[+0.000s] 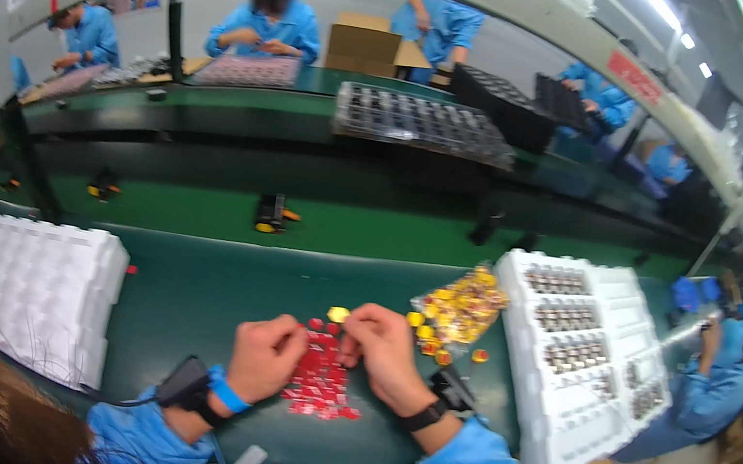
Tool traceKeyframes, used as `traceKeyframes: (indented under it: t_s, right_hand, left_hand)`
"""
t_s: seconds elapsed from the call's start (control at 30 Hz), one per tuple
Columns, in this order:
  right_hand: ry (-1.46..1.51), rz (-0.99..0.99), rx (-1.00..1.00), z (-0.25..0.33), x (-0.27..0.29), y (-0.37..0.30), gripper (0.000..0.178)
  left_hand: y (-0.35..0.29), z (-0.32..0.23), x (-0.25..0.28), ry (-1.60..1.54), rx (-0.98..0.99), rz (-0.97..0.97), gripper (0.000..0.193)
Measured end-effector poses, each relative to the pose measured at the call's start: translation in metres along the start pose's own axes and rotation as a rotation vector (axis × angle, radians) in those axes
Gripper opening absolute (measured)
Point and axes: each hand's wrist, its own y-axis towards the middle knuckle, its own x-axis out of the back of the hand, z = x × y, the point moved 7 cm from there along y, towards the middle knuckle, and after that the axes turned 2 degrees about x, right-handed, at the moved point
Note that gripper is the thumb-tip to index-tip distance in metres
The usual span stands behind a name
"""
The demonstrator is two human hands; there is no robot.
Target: Assembling small red and black plastic components with yellow stickers on a manufacturing assembly line.
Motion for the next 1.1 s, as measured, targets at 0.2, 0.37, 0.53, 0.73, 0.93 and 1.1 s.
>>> traceKeyframes:
  t_s: [0.2,0.37,0.53,0.73,0.93,1.1]
  right_hand:
    - [-0.003,-0.008,0.021,0.007,0.005,-0.001,0.01]
    - [-0.013,0.014,0.015,0.006,-0.003,-0.003,0.01]
    - [0.015,0.057,0.023,0.002,0.003,-0.001,0.01]
    - [0.001,0.033,0.018,0.003,0.008,-0.001,0.011]
    - [0.052,0.075,0.016,0.004,0.001,-0.001,0.012]
    - [0.043,0.056,0.009,0.002,0.002,-0.003,0.013]
  left_hand:
    - [0.008,0.0,-0.007,-0.008,0.004,0.063,0.016]
    - [0.004,-0.006,-0.001,-0.036,-0.023,0.041,0.019]
    - [0.003,-0.006,-0.011,0.009,-0.008,0.106,0.02]
    - [0.004,-0.011,-0.009,0.026,0.026,0.107,0.019]
    - [0.006,-0.011,-0.011,0.054,0.036,0.112,0.018]
    - [0.006,-0.011,-0.011,0.021,0.036,0.085,0.023]
